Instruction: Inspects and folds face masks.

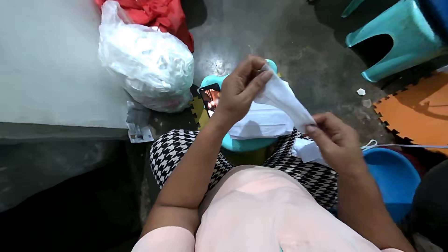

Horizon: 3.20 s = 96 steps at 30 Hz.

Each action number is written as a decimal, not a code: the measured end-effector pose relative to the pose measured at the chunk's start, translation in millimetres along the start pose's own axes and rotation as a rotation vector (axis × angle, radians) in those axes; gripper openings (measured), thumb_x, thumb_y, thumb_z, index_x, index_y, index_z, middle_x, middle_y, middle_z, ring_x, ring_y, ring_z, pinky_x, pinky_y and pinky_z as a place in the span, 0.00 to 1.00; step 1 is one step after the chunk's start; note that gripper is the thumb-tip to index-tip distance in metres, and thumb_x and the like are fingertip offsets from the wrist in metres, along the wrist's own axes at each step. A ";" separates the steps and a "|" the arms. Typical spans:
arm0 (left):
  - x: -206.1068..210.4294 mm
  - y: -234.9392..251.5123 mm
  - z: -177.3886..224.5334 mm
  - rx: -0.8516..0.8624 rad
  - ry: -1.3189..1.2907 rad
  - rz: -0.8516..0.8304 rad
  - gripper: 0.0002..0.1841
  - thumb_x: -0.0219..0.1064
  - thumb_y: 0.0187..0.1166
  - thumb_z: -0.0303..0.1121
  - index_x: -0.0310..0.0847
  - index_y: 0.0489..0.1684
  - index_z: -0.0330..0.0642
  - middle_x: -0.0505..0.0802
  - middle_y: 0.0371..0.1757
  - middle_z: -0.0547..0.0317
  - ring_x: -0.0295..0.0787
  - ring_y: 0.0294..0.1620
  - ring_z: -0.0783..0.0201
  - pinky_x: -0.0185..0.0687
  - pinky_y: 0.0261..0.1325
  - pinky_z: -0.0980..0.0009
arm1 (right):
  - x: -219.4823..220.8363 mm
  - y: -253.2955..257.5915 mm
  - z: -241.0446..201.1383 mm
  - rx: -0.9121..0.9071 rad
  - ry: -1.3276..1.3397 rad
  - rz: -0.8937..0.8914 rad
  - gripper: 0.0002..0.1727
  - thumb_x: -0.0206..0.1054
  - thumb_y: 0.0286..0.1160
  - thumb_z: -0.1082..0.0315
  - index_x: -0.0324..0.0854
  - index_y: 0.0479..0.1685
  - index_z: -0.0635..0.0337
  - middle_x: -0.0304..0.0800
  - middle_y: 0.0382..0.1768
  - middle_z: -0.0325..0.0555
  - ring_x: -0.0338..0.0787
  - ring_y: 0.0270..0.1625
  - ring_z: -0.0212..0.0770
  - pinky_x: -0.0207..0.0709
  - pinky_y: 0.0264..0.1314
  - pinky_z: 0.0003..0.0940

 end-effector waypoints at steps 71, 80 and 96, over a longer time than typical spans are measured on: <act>87.2 -27.6 -94.5 -0.110 1.253 -0.520 0.58 0.66 0.64 0.75 0.62 0.90 0.37 0.67 0.89 0.36 0.56 0.91 0.34 0.43 0.88 0.30 | 41.6 -3.2 63.1 0.291 -0.303 -0.121 0.14 0.63 0.79 0.71 0.80 0.58 0.72 0.88 0.37 0.57 0.88 0.36 0.49 0.83 0.44 0.48; 87.2 -27.2 -89.8 -0.116 1.199 -0.533 0.57 0.67 0.67 0.73 0.60 0.91 0.38 0.64 0.90 0.36 0.53 0.92 0.34 0.40 0.88 0.29 | 20.5 -11.8 25.0 0.126 -0.350 -0.005 0.18 0.62 0.77 0.66 0.79 0.60 0.69 0.85 0.34 0.49 0.84 0.32 0.39 0.81 0.35 0.37; -26.3 -76.6 -53.4 -0.745 0.153 0.225 0.37 0.38 0.94 0.56 0.47 0.94 0.37 0.61 0.92 0.38 0.58 0.92 0.49 0.54 0.90 0.47 | 46.7 38.5 45.4 0.359 -0.008 0.043 0.30 0.50 0.91 0.61 0.56 0.86 0.67 0.70 0.79 0.65 0.77 0.78 0.53 0.72 0.78 0.51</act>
Point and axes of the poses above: each hand's wrist, its own y-axis towards the middle knuckle, its own x-axis out of the palm, z = x × y, the point moved 5 cm from there along y, towards the middle knuckle
